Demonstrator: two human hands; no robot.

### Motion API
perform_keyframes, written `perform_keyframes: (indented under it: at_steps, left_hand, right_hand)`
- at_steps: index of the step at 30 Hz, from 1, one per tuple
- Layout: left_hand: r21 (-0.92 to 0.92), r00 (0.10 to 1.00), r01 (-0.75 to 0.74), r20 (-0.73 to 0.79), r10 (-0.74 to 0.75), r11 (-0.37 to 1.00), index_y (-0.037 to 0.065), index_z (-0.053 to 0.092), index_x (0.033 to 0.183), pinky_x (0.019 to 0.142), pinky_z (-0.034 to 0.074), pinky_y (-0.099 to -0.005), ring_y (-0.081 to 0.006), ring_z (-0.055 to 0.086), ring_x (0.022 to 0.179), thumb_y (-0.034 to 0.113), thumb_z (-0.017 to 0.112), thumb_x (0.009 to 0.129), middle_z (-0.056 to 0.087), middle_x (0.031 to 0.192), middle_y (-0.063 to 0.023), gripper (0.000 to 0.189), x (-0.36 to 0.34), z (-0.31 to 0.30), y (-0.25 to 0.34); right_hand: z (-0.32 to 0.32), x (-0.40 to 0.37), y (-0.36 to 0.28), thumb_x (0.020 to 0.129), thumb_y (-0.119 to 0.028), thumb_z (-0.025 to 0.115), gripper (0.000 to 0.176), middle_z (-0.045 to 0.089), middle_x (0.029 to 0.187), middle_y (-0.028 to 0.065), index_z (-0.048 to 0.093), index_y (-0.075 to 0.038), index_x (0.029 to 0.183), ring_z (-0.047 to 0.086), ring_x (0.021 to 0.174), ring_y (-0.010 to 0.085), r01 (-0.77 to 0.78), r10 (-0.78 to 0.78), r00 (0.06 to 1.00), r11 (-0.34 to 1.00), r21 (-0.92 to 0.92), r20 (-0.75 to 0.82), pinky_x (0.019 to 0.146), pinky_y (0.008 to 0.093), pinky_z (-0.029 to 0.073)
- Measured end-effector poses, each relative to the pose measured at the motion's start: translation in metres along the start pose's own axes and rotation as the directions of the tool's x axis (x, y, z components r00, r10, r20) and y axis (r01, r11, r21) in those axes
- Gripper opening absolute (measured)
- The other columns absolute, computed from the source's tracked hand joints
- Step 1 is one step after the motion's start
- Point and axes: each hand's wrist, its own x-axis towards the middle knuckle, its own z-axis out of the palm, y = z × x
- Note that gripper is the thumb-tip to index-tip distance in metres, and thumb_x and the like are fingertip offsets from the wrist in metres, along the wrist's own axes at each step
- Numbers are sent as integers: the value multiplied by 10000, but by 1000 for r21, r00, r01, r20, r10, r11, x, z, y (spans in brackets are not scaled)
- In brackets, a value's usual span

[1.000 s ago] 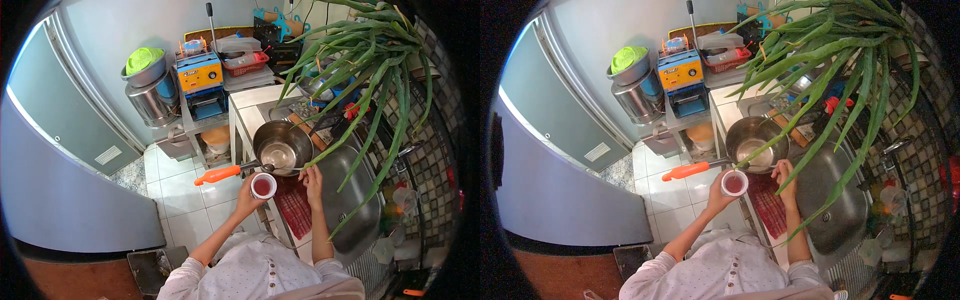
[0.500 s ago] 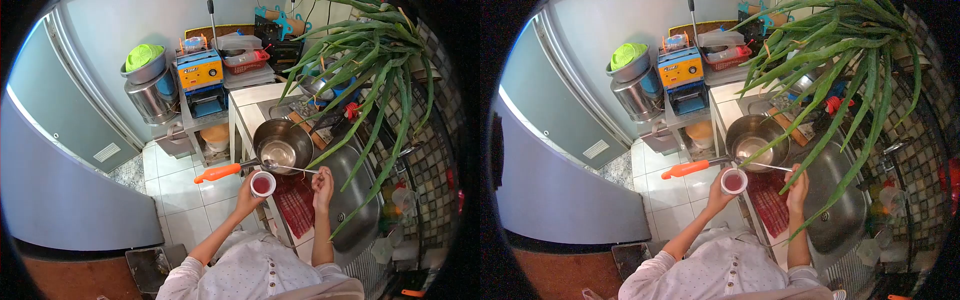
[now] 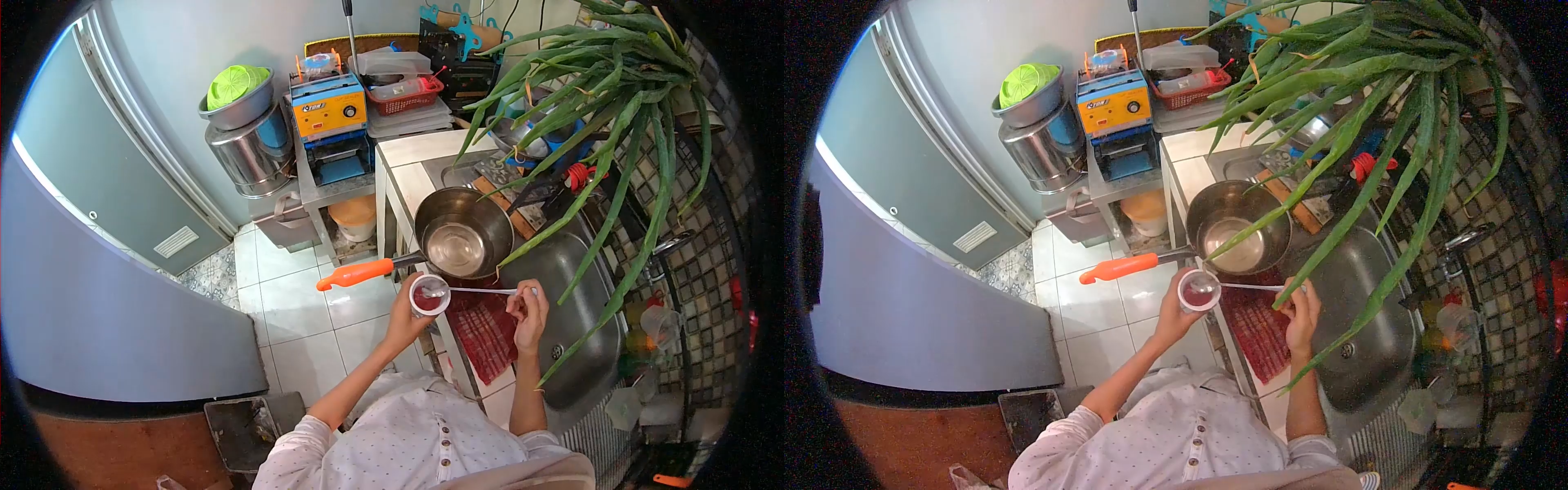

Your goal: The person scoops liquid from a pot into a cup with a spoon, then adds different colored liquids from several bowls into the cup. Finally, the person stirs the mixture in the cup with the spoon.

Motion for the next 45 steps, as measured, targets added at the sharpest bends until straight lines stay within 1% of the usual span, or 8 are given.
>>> perform_keyframes:
  at_steps: [6,10,16,18,20,32,37,45]
  left_hand:
    - [14,1000,15,-13,-15,1000,-12,355,1244,918,387,-333,-277,507,1079,50,709,637,502,1156,-161,706,-3,1,2]
    - [4,1000,19,6,-19,1000,-1,345,1255,915,389,-334,-278,506,1079,53,710,642,500,1157,-164,716,-4,1,4]
    - [19,999,30,12,-30,999,25,344,1262,923,384,-342,-288,500,1085,41,707,635,493,1165,-167,725,-6,2,1]
    - [66,1000,7,4,-7,998,32,339,1267,928,380,-344,-294,491,1094,32,702,629,475,1187,-167,734,-6,2,1]
    - [59,1000,7,16,-8,998,33,337,1268,930,378,-344,-296,486,1100,26,699,625,466,1196,-168,738,-5,1,1]
    - [89,1000,-11,3,11,996,16,296,1305,971,351,-353,-308,439,1163,9,703,603,414,1274,-183,812,-5,5,-5]
    - [113,1000,-13,-8,14,994,-3,245,1338,989,339,-357,-305,420,1193,21,714,602,372,1327,-197,873,-4,6,-3]
    - [83,998,56,-1,-56,995,-8,321,1316,922,397,-351,-298,520,1080,122,779,589,513,1182,-195,868,-2,6,1]
  right_hand:
    - [-4,15,14,933,-236,384,219,473,592,11,477,-63,835,352,463,28,79,-59,974,993,88,-219,402,164,192]
    - [-9,33,28,945,-253,384,226,497,630,4,490,-72,859,309,454,18,40,-33,978,999,30,-204,402,169,186]
    - [-5,41,50,941,-258,407,229,506,665,-1,522,-62,911,478,599,61,-5,7,1000,981,-195,14,484,186,322]
    - [-4,42,50,942,-262,405,230,504,659,3,517,-64,907,487,609,65,-1,6,1000,988,-155,31,477,187,331]
    - [-1,40,47,935,-234,403,202,502,647,15,506,-73,871,285,441,13,-64,63,998,997,-49,-10,395,166,188]
    - [-15,34,36,914,-230,417,158,497,654,31,478,-85,892,312,426,29,-199,253,958,926,321,-135,379,156,216]
    - [-21,28,20,916,-204,404,149,501,677,14,474,-75,889,343,457,27,-182,221,972,924,335,-81,382,162,219]
    - [-19,16,-3,914,-180,389,177,513,637,12,501,-64,841,398,482,30,-150,150,988,964,217,18,396,165,241]
